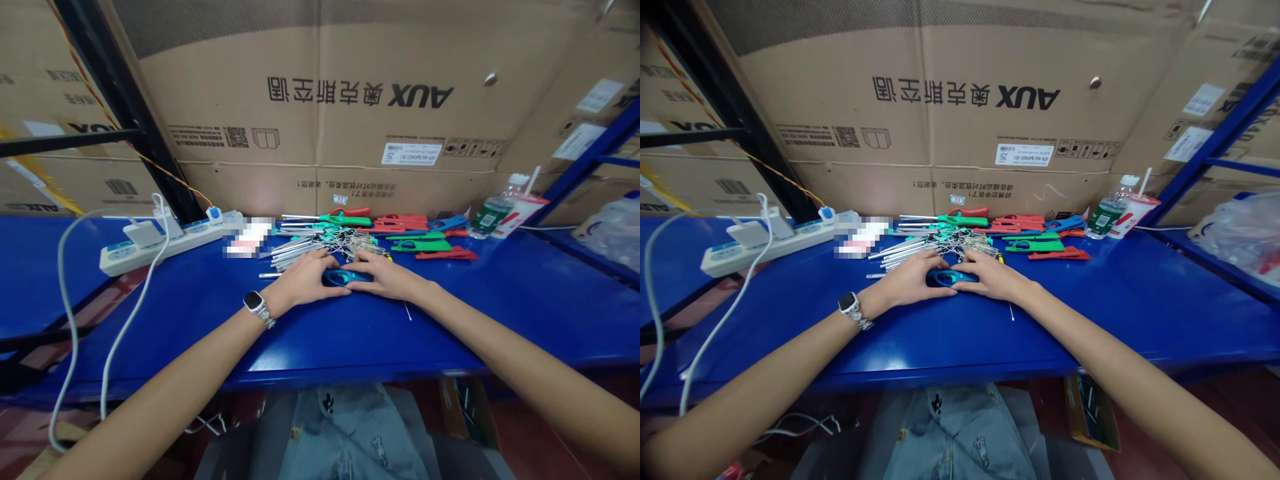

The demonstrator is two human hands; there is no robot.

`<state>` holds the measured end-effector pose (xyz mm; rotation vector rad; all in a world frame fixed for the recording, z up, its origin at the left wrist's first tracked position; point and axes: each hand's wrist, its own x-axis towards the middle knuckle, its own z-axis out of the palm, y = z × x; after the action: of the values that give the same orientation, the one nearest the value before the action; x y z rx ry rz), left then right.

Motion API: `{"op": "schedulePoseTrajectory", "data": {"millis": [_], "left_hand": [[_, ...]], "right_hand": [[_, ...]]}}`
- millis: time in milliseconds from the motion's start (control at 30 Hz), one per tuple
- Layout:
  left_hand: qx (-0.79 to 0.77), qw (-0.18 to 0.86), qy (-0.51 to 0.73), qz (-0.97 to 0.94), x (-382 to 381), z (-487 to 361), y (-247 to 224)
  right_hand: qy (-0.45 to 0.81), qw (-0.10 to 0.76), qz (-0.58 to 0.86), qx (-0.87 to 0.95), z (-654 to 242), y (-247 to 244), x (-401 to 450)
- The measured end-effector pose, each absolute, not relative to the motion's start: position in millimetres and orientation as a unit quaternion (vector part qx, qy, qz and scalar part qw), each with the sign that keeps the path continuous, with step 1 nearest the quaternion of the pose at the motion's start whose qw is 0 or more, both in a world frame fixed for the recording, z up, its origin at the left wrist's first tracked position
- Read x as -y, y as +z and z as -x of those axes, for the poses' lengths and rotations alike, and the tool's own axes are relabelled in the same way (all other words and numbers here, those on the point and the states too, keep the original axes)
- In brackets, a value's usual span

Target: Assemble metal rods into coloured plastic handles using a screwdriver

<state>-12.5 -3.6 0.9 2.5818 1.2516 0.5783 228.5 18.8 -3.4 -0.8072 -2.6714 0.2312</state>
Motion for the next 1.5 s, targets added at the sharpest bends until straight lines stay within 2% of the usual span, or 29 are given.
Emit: {"op": "schedulePoseTrajectory", "data": {"millis": [833, 1200, 1500], "left_hand": [[-0.391, 0.122, 0.190, -0.892, -7.8, 10.6, -2.4], [-0.381, 0.177, 0.195, -0.886, -7.5, 14.6, 0.2], [-0.369, 0.206, 0.182, -0.888, -8.8, 33.1, 8.5]], "right_hand": [[0.110, 0.211, 0.273, 0.932, -227.5, 1.7, -17.8], [0.090, 0.167, 0.279, 0.941, -230.6, 6.6, -19.0], [0.157, 0.187, 0.302, 0.921, -230.8, 0.1, -25.9]]}}
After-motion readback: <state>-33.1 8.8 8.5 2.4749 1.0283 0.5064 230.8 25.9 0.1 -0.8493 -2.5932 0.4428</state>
